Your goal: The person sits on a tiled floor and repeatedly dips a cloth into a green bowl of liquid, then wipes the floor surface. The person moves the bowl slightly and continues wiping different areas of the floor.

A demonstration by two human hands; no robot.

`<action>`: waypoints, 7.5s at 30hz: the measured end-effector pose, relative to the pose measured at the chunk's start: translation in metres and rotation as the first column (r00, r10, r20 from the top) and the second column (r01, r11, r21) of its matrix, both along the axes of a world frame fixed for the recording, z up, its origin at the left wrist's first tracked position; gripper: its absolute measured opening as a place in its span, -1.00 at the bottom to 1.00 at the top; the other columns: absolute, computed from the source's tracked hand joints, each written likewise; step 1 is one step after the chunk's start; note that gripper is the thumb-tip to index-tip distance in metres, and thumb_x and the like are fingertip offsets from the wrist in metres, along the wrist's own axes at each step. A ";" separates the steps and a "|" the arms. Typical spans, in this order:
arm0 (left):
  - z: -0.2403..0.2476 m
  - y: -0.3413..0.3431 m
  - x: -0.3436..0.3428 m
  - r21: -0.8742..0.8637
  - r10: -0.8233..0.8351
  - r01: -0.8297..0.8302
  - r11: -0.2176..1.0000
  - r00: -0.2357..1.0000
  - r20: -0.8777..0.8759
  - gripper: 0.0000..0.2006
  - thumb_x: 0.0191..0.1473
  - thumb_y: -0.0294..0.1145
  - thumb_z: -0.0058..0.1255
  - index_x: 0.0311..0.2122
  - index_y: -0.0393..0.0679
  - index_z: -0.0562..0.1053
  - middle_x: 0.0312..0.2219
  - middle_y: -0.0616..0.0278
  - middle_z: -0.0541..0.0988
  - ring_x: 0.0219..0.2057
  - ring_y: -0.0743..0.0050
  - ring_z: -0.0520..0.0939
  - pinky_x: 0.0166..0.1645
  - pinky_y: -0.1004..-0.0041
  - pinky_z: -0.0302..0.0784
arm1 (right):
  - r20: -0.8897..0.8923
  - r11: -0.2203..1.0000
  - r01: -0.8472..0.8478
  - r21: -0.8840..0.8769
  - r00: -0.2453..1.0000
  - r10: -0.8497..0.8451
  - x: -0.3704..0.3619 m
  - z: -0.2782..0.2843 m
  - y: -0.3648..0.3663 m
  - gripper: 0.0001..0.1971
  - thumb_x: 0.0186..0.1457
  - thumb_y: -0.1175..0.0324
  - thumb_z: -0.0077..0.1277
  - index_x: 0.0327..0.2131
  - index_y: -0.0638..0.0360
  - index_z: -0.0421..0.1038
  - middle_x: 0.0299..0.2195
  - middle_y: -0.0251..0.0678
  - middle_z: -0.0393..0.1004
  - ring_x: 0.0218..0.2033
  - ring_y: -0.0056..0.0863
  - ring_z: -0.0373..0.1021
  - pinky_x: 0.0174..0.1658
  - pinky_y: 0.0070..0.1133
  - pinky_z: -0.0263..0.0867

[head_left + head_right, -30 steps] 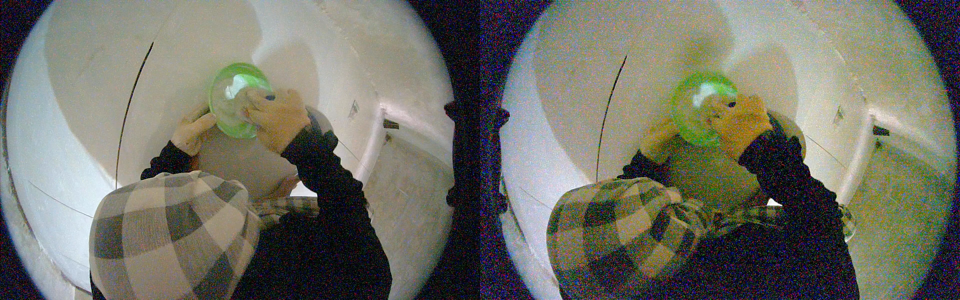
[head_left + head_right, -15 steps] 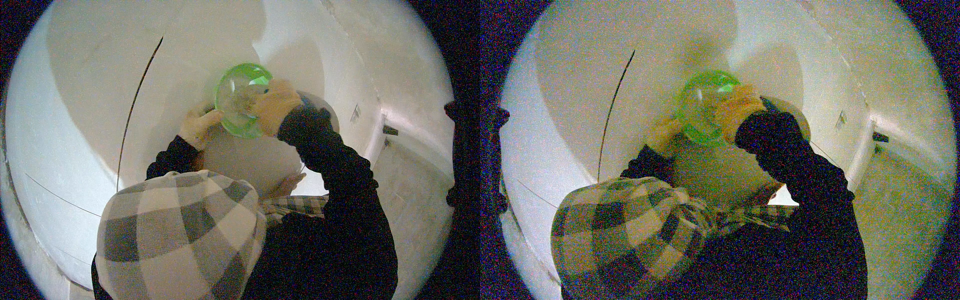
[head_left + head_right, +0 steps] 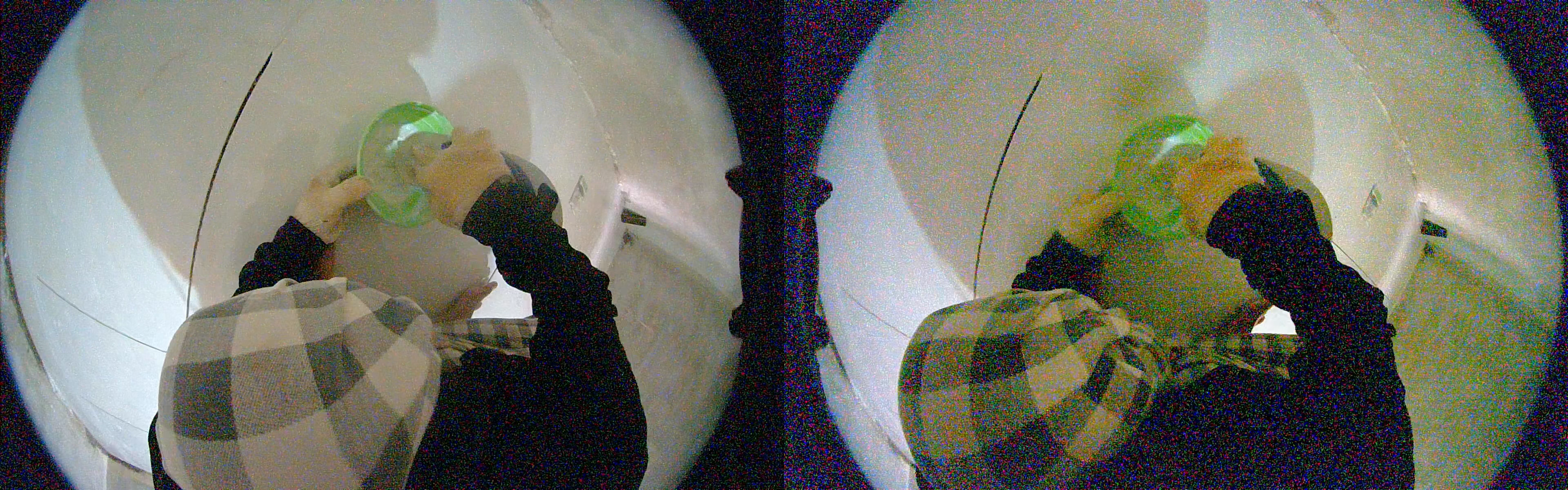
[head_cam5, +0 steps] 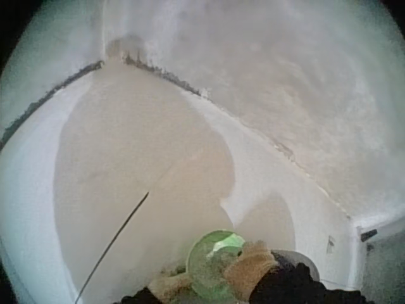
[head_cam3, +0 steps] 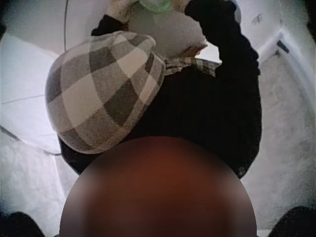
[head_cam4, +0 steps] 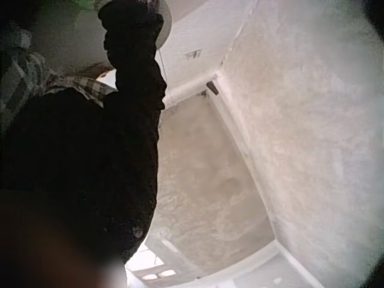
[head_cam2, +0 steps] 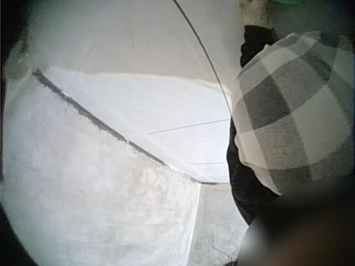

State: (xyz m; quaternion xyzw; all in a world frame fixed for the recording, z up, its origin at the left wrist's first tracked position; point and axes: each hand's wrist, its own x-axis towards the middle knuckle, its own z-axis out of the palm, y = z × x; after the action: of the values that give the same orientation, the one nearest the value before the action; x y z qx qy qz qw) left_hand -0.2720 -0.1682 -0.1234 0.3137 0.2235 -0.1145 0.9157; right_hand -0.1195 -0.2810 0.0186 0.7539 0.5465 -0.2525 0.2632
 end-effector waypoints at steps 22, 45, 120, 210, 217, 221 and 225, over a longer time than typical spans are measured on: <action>-0.016 -0.008 -0.020 0.148 0.115 -0.135 0.980 0.984 0.137 -0.23 -0.17 -0.31 0.34 0.15 -0.24 0.21 0.01 0.04 0.44 0.04 0.24 0.47 0.13 0.27 0.41 | -0.836 0.757 0.641 -0.126 0.343 -0.429 0.053 -0.023 -0.095 -0.62 0.04 0.15 0.06 -0.12 0.17 0.46 -0.15 -0.18 0.53 -0.16 -0.35 0.45 -0.05 -0.44 0.32; -0.034 -0.019 -0.062 0.138 0.331 -0.317 0.938 0.939 -0.091 -0.44 0.03 -0.35 0.03 0.15 -0.30 0.24 -0.07 0.09 0.51 -0.04 0.36 0.52 0.00 0.44 0.47 | -0.734 0.445 0.859 -0.255 0.128 -0.667 0.011 0.000 -0.186 -0.63 0.09 0.07 0.08 -0.26 0.22 0.50 -0.34 -0.24 0.56 -0.36 -0.49 0.49 -0.26 -0.54 0.42; -0.002 -0.057 0.004 -0.153 0.734 -0.777 0.611 0.628 -0.259 -0.55 -0.09 -0.50 -0.08 -0.01 -0.38 0.33 -0.03 -0.06 0.44 0.00 -0.02 0.50 0.08 0.02 0.50 | 0.051 0.861 0.499 0.100 0.861 -0.506 0.162 -0.141 -0.099 -0.52 0.15 0.07 -0.21 0.12 -0.05 0.23 0.18 -0.13 0.23 -0.08 -0.09 0.44 0.00 -0.28 0.37; -0.060 -0.058 0.033 0.276 0.688 -0.654 0.704 0.725 -0.037 -0.37 0.19 0.19 -0.19 0.12 -0.16 0.34 -0.04 0.11 0.51 -0.02 0.23 0.54 0.04 0.18 0.48 | -0.117 0.682 -0.532 0.502 0.739 0.663 0.063 -0.084 -0.095 -0.56 -0.03 0.20 0.03 0.00 -0.29 0.33 0.15 -0.42 0.29 -0.26 -0.26 0.44 -0.34 -0.28 0.33; -0.076 -0.053 0.016 0.341 0.726 -0.690 0.639 0.687 0.029 -0.37 0.18 0.20 -0.19 0.10 -0.17 0.37 -0.07 0.10 0.53 -0.04 0.24 0.55 0.03 0.20 0.49 | -0.630 0.938 -0.344 -0.045 0.738 0.240 0.093 -0.045 -0.121 -0.44 -0.13 0.37 0.07 0.07 -0.04 0.37 -0.28 -0.26 0.58 -0.24 -0.27 0.49 -0.17 -0.31 0.37; -0.069 -0.055 0.013 0.359 0.736 -0.709 0.607 0.672 0.082 -0.37 0.18 0.20 -0.19 0.09 -0.17 0.38 -0.08 0.09 0.54 -0.04 0.24 0.56 0.03 0.21 0.50 | -0.844 0.804 0.482 -0.349 0.211 -0.493 0.115 -0.050 -0.142 -0.79 0.02 0.23 0.12 -0.41 0.18 0.52 -0.42 -0.34 0.55 -0.38 -0.48 0.47 -0.19 -0.45 0.40; -0.033 -0.049 0.002 0.299 0.606 -0.573 0.763 0.795 -0.022 -0.41 0.21 0.14 -0.21 0.13 -0.14 0.35 0.00 0.12 0.49 0.01 0.25 0.52 0.09 0.24 0.45 | -0.636 0.363 0.524 -0.771 -0.602 -0.482 0.124 -0.065 -0.154 -0.58 0.04 0.21 0.08 -0.10 0.31 0.36 -0.27 -0.10 0.51 -0.27 -0.20 0.51 -0.19 -0.29 0.46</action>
State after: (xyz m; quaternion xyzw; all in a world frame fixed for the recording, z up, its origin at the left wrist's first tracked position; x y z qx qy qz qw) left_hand -0.2700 -0.2170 -0.1563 0.3448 0.3779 0.1934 0.8372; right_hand 0.0047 -0.4348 -0.0468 0.4730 0.0047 -0.7765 -0.4163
